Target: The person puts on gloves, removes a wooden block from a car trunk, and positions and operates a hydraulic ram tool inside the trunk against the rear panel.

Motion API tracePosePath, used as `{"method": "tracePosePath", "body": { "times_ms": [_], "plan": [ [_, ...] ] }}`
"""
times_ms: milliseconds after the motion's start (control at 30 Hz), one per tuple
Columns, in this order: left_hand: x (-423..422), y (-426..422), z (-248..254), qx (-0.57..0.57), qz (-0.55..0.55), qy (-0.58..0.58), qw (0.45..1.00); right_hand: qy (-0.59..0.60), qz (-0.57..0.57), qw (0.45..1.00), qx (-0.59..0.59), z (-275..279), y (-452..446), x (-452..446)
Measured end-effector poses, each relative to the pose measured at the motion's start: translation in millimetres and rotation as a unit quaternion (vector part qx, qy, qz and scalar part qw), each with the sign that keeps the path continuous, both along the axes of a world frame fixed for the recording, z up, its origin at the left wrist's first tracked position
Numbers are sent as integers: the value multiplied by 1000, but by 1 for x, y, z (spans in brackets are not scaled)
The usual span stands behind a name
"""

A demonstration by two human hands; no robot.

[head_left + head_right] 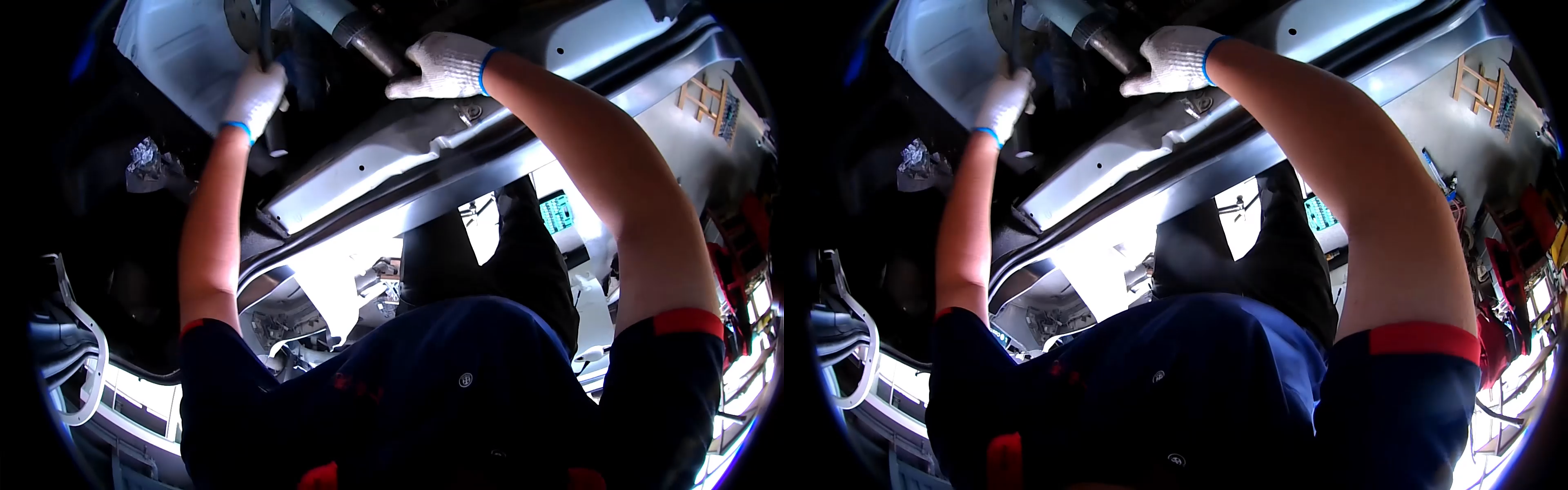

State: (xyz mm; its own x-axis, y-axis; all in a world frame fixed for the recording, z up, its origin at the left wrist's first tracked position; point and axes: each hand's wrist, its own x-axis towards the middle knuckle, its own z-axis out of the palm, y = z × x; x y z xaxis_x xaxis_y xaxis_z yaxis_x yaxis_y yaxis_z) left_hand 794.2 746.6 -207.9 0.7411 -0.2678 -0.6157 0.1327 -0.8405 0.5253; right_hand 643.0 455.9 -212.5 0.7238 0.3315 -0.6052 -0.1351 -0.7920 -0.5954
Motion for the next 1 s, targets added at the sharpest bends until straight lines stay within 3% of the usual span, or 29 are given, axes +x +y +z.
{"method": "tracePosePath", "body": {
  "times_ms": [33,100,133,167,233,300,367,433,467,500,533,567,600,667,733,767,833,900,967,1000],
  "plan": [
    [-15,3,-17,32,-11,-24,999,-22,0,1000,-4,-4,1,-1],
    [-23,54,-136,17,-159,-255,954,-37,11,999,-10,-14,1,-3],
    [-30,65,-196,64,-54,-148,985,-16,5,1000,-3,-9,0,-3],
    [-38,66,-229,142,-123,-150,971,-29,-2,1000,3,-10,2,-6],
    [-42,43,-238,209,-191,-157,946,-46,-11,999,0,-12,0,-5],
    [-55,16,-205,222,-84,-117,964,-52,-7,999,-12,-8,0,-8],
    [-26,38,-178,232,-117,-63,964,-37,3,999,-7,-3,4,-7],
    [14,30,-80,203,-136,105,964,-50,18,998,-17,-11,1,-4],
    [37,26,-28,162,-96,164,968,-59,15,998,-18,-13,2,-5],
    [37,14,35,-48,57,155,985,-61,12,998,-17,-12,0,-6],
    [90,16,70,-13,153,252,956,-62,9,998,-15,-11,1,-7],
    [92,8,102,-149,179,179,956,-59,9,998,-12,-8,2,-7],
    [106,1,103,-87,181,193,961,-27,12,1000,-4,-4,1,-5],
    [74,-3,72,8,-69,137,988,1,14,1000,0,-4,0,-3],
    [46,-17,52,-27,24,81,996,-76,-2,997,-16,-16,2,-9],
    [45,-9,32,-2,20,84,996,-3,15,1000,-21,-4,1,-2],
    [21,-4,11,2,18,37,999,-12,15,1000,-10,-7,1,-5],
    [-1,14,-26,27,-65,-75,995,-28,5,1000,-1,-10,1,-4],
    [-26,37,-101,59,-138,-205,967,4,3,1000,15,2,-4,-3],
    [-36,29,-113,91,-128,-200,967,12,1,1000,18,8,-4,-2]
  ]
}}
